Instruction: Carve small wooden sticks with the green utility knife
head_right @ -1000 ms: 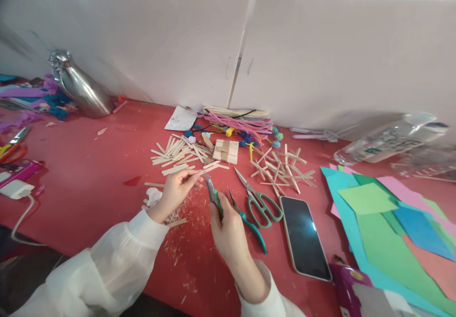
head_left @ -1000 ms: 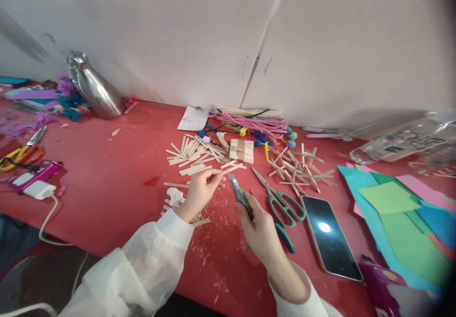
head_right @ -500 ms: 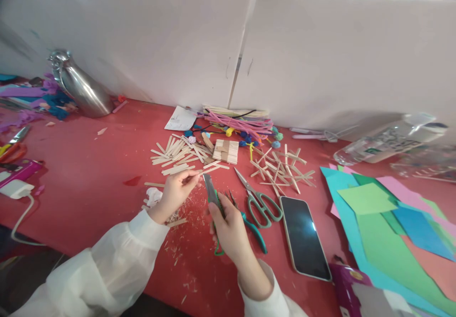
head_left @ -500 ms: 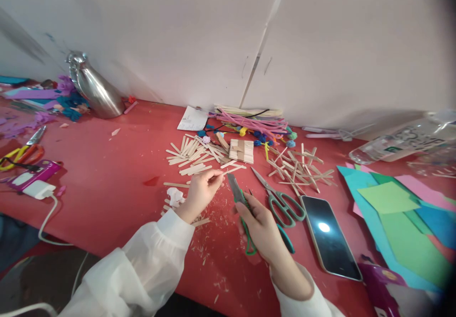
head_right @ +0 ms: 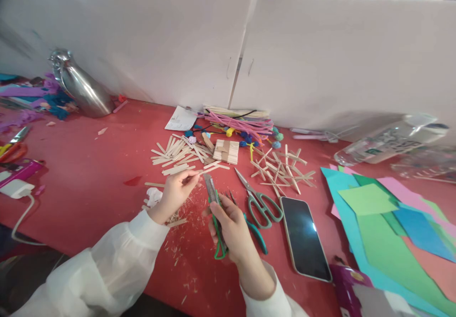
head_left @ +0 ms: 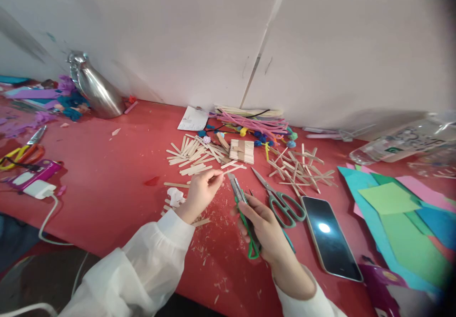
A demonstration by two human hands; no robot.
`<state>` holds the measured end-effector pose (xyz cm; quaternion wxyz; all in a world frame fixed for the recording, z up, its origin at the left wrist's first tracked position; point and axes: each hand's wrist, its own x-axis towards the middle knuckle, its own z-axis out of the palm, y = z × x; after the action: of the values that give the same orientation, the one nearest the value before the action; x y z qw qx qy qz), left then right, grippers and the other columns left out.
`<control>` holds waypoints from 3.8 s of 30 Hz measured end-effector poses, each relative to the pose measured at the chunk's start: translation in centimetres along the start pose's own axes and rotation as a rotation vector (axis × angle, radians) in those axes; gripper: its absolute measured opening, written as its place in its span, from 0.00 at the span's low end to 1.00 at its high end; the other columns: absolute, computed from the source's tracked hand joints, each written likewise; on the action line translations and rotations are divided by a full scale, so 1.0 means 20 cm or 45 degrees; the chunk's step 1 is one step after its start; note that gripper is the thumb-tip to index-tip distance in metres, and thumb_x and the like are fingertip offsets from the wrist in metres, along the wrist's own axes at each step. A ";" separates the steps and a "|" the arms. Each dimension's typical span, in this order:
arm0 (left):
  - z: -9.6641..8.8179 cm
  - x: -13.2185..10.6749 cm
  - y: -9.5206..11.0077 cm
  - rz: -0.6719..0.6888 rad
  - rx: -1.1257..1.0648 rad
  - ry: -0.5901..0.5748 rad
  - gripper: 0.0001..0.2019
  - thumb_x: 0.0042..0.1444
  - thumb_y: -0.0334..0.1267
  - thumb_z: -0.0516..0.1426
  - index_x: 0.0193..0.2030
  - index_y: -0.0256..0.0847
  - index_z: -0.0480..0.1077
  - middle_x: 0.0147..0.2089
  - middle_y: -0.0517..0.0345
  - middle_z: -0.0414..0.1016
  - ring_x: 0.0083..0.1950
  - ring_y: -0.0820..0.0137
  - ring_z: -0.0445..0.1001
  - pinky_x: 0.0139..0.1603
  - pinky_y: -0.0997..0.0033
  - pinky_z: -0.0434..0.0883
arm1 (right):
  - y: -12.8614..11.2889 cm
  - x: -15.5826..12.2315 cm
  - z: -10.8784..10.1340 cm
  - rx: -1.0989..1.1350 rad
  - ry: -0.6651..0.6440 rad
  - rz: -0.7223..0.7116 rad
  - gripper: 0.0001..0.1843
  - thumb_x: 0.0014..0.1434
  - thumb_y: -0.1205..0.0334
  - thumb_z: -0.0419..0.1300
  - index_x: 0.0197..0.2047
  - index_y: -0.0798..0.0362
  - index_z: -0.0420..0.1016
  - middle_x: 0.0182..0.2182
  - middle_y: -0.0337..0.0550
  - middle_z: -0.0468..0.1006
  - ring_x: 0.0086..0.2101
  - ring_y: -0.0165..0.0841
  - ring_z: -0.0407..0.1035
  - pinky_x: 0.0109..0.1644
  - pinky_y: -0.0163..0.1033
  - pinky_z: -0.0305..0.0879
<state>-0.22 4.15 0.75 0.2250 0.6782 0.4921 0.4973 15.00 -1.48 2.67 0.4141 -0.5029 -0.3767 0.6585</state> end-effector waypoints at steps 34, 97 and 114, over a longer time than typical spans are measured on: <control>-0.02 0.02 0.00 -0.253 0.023 -0.158 0.08 0.53 0.35 0.52 0.27 0.38 0.69 0.22 0.60 0.69 0.25 0.73 0.67 0.28 0.76 0.64 | 0.05 0.03 -0.06 -1.077 0.459 -0.523 0.19 0.51 0.55 0.51 0.41 0.56 0.74 0.26 0.50 0.78 0.24 0.41 0.72 0.26 0.39 0.63; -0.01 0.00 0.02 -0.201 -0.113 -0.160 0.09 0.56 0.38 0.53 0.31 0.37 0.72 0.25 0.60 0.70 0.26 0.74 0.66 0.27 0.77 0.65 | 0.05 0.03 -0.04 -0.937 0.215 -0.541 0.14 0.57 0.55 0.52 0.42 0.53 0.70 0.24 0.41 0.75 0.22 0.33 0.67 0.21 0.34 0.61; 0.01 0.00 0.02 -0.279 -0.214 -0.136 0.08 0.54 0.38 0.54 0.29 0.37 0.69 0.26 0.60 0.71 0.28 0.73 0.67 0.30 0.76 0.65 | 0.02 -0.01 0.03 -0.225 -0.041 -0.075 0.16 0.54 0.47 0.54 0.36 0.51 0.62 0.22 0.31 0.67 0.13 0.21 0.55 0.12 0.28 0.55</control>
<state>0.07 3.97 0.89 0.3597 0.6246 0.5072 0.4724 14.36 -1.96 2.49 0.3811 -0.5157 -0.4545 0.6182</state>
